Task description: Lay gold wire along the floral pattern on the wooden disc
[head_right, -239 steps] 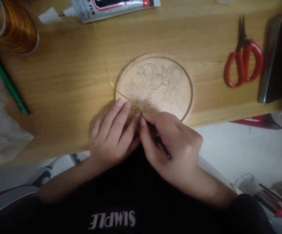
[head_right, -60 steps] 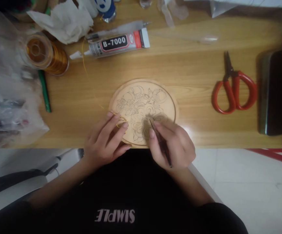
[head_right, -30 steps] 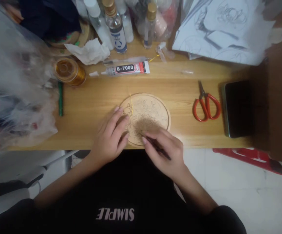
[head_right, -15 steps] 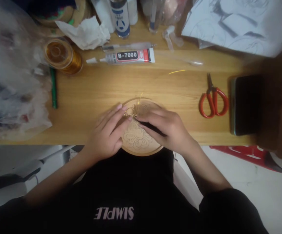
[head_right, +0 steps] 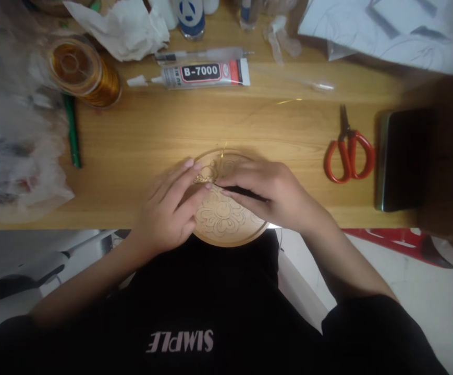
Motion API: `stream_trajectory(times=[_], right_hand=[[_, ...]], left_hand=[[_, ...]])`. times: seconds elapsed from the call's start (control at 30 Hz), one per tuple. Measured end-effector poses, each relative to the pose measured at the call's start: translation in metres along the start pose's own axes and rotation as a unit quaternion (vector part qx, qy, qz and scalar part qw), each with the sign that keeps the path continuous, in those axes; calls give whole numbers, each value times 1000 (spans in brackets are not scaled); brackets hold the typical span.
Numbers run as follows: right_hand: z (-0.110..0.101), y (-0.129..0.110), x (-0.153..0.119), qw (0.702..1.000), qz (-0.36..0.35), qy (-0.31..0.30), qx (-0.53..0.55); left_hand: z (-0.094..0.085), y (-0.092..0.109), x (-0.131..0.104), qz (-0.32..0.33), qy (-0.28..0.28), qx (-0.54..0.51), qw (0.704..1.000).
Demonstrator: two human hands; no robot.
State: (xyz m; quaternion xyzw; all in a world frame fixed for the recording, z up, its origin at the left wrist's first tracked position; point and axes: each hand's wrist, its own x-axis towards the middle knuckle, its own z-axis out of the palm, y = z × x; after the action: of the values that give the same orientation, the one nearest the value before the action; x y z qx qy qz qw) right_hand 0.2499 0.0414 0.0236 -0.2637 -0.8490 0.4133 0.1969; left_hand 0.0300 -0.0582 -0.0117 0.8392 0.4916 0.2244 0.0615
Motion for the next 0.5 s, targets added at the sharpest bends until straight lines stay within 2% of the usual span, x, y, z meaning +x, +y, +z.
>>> stream_trajectory(times=[0.1, 0.23, 0.5], right_hand=[[-2, 0, 3, 999, 41, -18, 26], [-2, 0, 4, 996, 70, -10, 45], [12, -6, -4, 997, 15, 74, -27]], left_hand=[[1, 0, 0, -8, -3, -11, 1000], [1, 0, -1, -18, -4, -9, 1000], [0, -1, 1, -8, 2, -7, 1000]])
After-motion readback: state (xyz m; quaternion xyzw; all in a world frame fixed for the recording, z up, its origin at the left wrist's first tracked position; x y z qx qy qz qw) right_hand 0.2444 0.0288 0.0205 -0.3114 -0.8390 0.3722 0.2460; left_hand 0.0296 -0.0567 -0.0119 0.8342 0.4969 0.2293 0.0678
